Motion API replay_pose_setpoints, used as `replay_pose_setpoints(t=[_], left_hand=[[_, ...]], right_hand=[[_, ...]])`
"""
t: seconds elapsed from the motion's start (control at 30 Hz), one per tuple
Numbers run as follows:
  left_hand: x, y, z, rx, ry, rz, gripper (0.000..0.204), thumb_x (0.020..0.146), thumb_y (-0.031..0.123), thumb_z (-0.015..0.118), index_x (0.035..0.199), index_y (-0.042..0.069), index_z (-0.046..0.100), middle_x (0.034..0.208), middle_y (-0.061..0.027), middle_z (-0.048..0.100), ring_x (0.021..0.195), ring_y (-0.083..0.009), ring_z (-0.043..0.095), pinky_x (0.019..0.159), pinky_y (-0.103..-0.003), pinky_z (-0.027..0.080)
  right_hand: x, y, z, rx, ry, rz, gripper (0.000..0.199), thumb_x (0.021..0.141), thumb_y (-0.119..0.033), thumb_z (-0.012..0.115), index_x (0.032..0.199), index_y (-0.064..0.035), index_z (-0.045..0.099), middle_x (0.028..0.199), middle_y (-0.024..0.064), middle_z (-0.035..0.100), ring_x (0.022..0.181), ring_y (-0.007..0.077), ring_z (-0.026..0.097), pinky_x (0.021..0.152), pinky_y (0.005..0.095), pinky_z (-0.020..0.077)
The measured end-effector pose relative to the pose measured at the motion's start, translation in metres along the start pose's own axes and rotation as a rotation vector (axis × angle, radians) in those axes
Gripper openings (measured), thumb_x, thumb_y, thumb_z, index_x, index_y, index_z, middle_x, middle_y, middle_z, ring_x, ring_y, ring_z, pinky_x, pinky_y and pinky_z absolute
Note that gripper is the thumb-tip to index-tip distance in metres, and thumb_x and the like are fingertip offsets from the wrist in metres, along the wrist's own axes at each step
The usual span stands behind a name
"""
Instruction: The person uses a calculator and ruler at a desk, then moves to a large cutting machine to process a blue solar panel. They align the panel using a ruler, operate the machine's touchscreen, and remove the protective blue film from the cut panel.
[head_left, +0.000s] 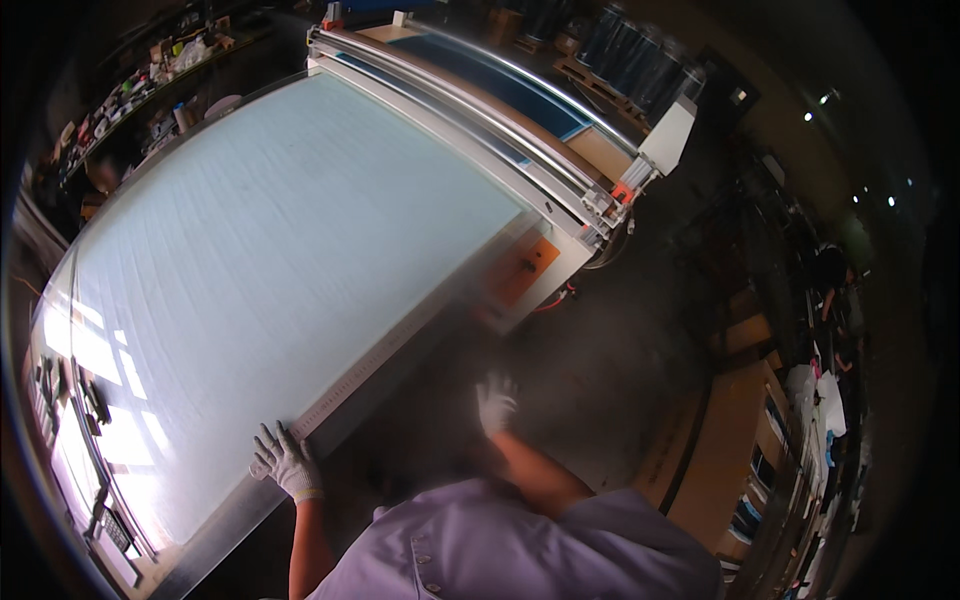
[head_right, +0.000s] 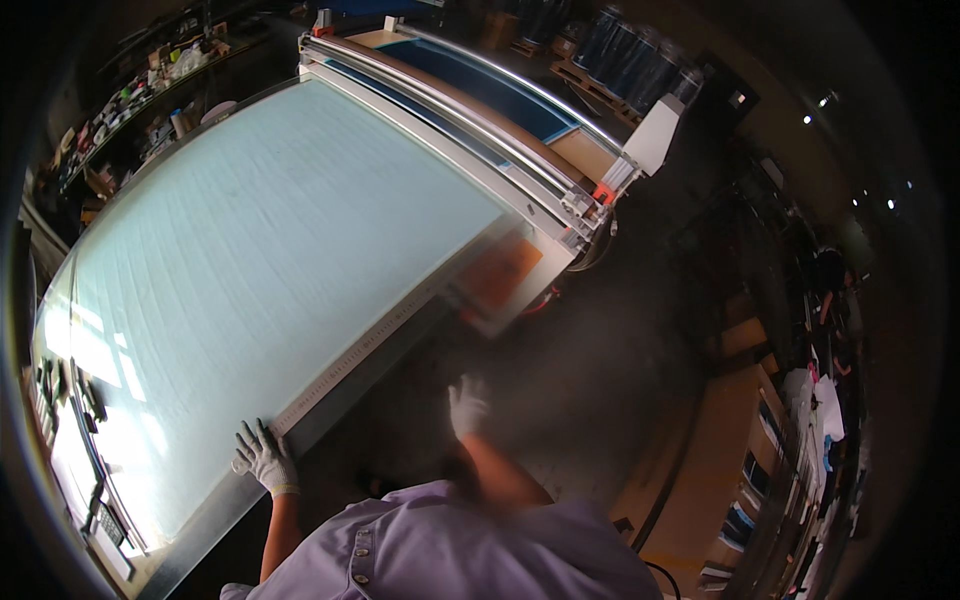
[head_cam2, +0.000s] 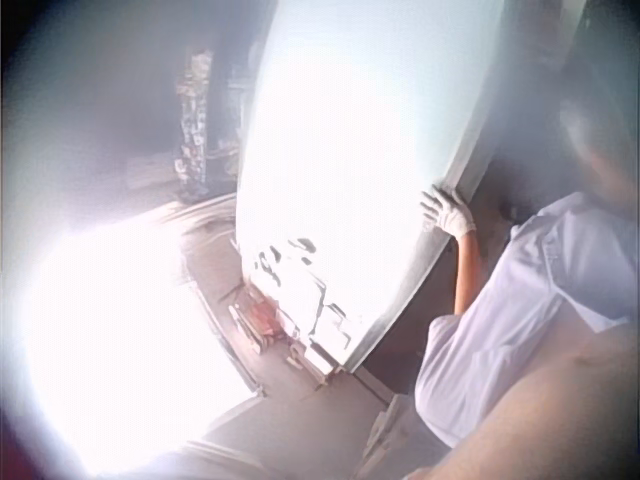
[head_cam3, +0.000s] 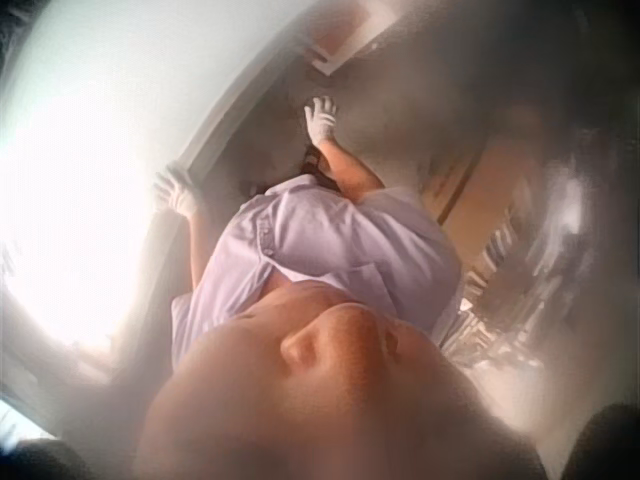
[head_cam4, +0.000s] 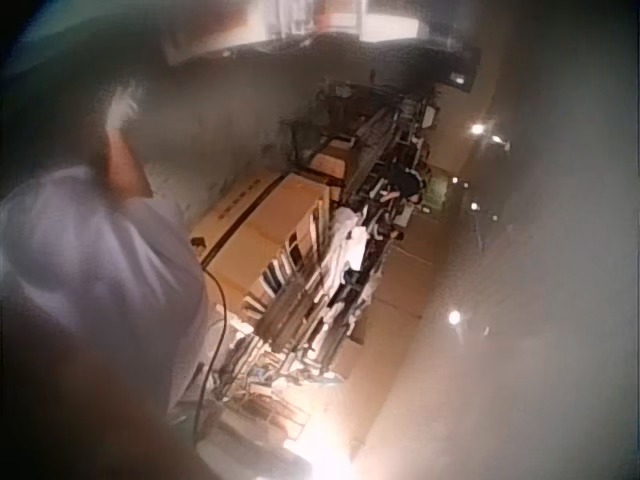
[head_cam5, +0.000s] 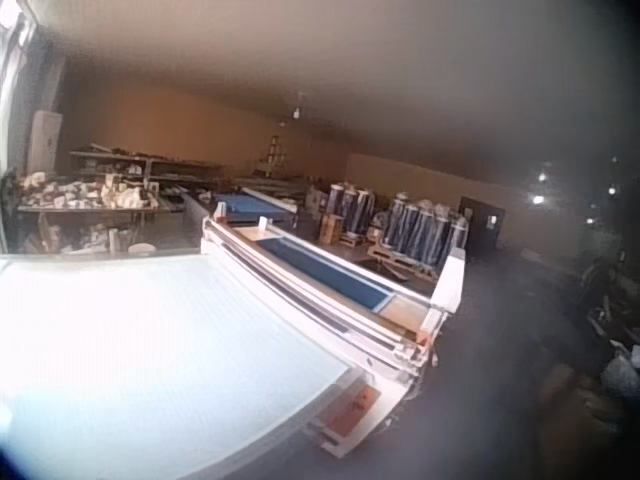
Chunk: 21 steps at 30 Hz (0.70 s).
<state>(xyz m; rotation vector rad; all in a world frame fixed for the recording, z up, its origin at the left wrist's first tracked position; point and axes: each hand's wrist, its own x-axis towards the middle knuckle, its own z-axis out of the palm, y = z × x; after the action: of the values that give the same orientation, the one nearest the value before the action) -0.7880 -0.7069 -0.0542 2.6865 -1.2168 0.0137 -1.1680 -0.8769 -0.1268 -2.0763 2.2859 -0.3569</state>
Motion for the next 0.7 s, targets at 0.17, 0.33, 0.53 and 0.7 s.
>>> replay_pose_setpoints(t=[0.17, 0.33, 0.53, 0.7], left_hand=[[0.007, 0.056, -0.001, 0.021, -0.136, 0.010, 0.065, 0.098, 0.038, 0.056, 0.155, 0.012, 0.037, 0.165, -0.0154, 0.024, 0.153, -0.0368, 0.019, 0.125, -0.051, 0.011], [0.006, 0.108, 0.011, 0.112, -0.178, -0.089, 0.071, 0.100, 0.043, 0.051, 0.159, 0.012, 0.027, 0.166, -0.0150, 0.021, 0.154, -0.0368, 0.015, 0.125, -0.050, 0.009], [0.006, 0.201, 0.041, 0.140, -0.158, -0.024, 0.075, 0.098, 0.044, 0.055, 0.160, 0.012, 0.025, 0.166, -0.0180, 0.019, 0.154, -0.0395, 0.015, 0.124, -0.051, 0.011], [0.019, 0.273, 0.057, 0.153, -0.156, -0.032, 0.083, 0.096, 0.047, 0.058, 0.161, 0.012, 0.020, 0.166, -0.0216, 0.018, 0.153, -0.0410, 0.015, 0.124, -0.051, 0.013]], right_hand=[[-0.039, 0.144, -0.015, -0.036, -0.300, 0.671, 0.058, 0.102, -0.053, 0.041, 0.134, -0.0075, 0.057, 0.139, 0.0185, 0.056, 0.129, 0.0403, 0.051, 0.107, 0.0514, 0.0398], [-0.069, 0.301, 0.026, 0.088, -0.643, 0.784, 0.059, 0.102, -0.053, 0.043, 0.135, -0.0062, 0.056, 0.137, 0.0184, 0.057, 0.126, 0.0387, 0.053, 0.105, 0.0496, 0.0421], [-0.052, 0.413, 0.054, 0.247, -0.721, 0.826, 0.059, 0.102, -0.052, 0.044, 0.136, -0.0047, 0.055, 0.136, 0.0182, 0.058, 0.122, 0.0367, 0.056, 0.102, 0.0475, 0.0447], [-0.026, 0.465, 0.066, 0.387, -0.702, 0.853, 0.060, 0.102, -0.051, 0.045, 0.137, -0.0034, 0.055, 0.134, 0.0181, 0.060, 0.120, 0.0350, 0.059, 0.099, 0.0457, 0.0470]])
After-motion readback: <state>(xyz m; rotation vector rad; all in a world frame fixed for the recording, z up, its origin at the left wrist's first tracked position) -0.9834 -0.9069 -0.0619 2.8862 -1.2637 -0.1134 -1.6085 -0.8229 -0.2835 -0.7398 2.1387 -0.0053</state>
